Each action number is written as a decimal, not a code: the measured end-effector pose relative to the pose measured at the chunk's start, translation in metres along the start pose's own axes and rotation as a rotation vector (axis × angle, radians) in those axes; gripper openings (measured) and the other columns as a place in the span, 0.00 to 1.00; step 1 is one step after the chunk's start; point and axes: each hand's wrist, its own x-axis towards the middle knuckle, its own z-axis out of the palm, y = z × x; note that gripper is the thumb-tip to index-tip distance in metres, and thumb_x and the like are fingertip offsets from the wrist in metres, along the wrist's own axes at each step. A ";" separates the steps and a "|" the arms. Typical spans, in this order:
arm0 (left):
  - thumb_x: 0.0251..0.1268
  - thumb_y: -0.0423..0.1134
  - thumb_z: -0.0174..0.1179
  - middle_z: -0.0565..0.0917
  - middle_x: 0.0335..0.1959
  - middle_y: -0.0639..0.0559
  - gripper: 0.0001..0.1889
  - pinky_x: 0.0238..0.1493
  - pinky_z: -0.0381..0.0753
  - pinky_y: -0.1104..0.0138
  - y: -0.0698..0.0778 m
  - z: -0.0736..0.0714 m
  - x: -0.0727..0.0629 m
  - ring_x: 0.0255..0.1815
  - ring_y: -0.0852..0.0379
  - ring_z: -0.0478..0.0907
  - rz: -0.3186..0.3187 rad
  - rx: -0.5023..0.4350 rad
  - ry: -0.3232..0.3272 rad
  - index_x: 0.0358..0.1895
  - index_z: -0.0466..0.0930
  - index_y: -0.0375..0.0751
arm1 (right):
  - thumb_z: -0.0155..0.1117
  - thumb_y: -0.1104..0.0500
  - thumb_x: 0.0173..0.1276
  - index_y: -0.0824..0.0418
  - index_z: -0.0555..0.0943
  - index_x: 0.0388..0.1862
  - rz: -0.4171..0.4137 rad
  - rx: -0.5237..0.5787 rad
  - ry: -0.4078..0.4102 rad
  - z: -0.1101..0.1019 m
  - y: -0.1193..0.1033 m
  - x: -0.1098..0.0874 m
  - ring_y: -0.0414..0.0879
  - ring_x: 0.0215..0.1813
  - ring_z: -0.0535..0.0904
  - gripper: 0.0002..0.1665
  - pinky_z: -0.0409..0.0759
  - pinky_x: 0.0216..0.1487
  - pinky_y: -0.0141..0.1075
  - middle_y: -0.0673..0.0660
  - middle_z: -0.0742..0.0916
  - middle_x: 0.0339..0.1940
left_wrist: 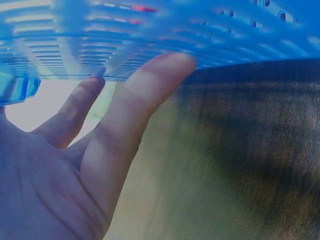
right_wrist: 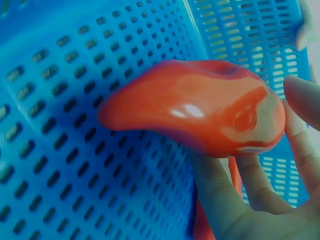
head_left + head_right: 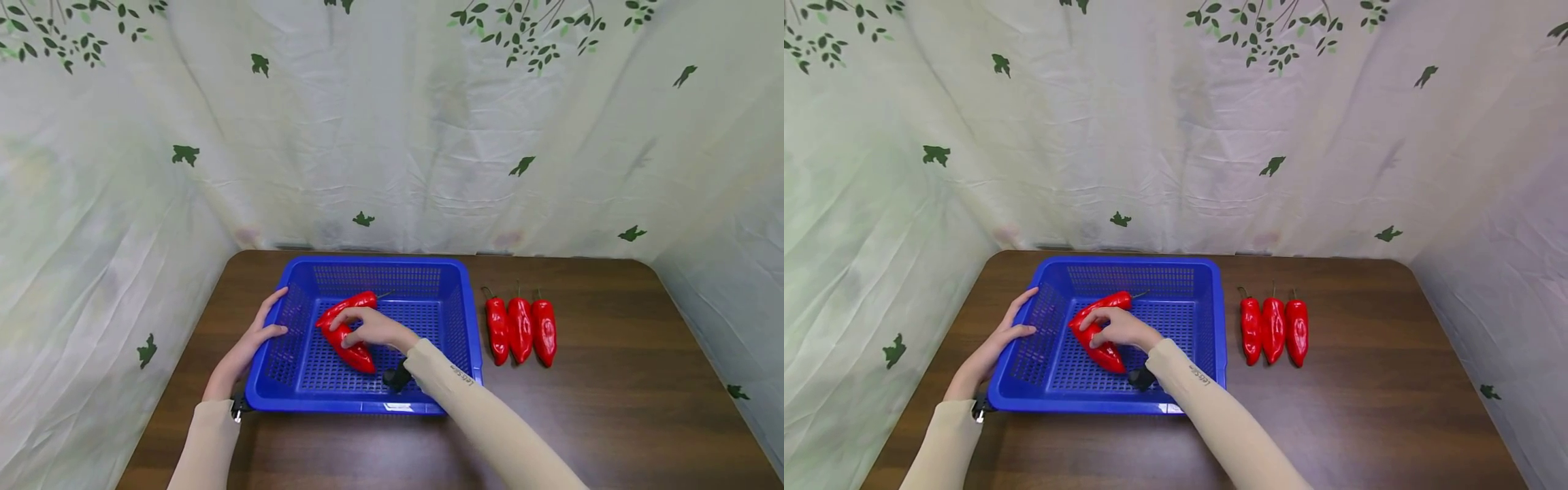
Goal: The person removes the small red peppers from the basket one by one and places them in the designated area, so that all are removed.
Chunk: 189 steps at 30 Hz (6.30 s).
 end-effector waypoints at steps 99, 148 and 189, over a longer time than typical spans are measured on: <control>0.72 0.36 0.44 0.37 0.74 0.38 0.36 0.53 0.70 0.42 0.001 0.002 -0.002 0.67 0.27 0.49 0.005 0.019 0.008 0.76 0.38 0.64 | 0.59 0.65 0.67 0.62 0.68 0.62 -0.106 0.225 0.388 -0.147 0.016 -0.140 0.59 0.55 0.75 0.25 0.80 0.48 0.44 0.65 0.72 0.62; 0.71 0.36 0.44 0.39 0.73 0.39 0.35 0.52 0.72 0.46 -0.002 -0.001 0.000 0.66 0.28 0.52 -0.006 0.033 0.020 0.75 0.40 0.67 | 0.54 0.59 0.72 0.53 0.68 0.61 -0.052 0.233 0.515 -0.191 0.078 -0.215 0.46 0.54 0.72 0.19 0.78 0.49 0.38 0.56 0.71 0.59; 0.71 0.39 0.44 0.37 0.74 0.39 0.35 0.53 0.68 0.37 -0.001 -0.001 -0.001 0.67 0.25 0.49 -0.011 0.055 0.018 0.75 0.39 0.68 | 0.54 0.57 0.73 0.52 0.69 0.61 -0.017 0.237 0.618 -0.210 0.115 -0.249 0.39 0.47 0.75 0.19 0.79 0.44 0.32 0.46 0.74 0.52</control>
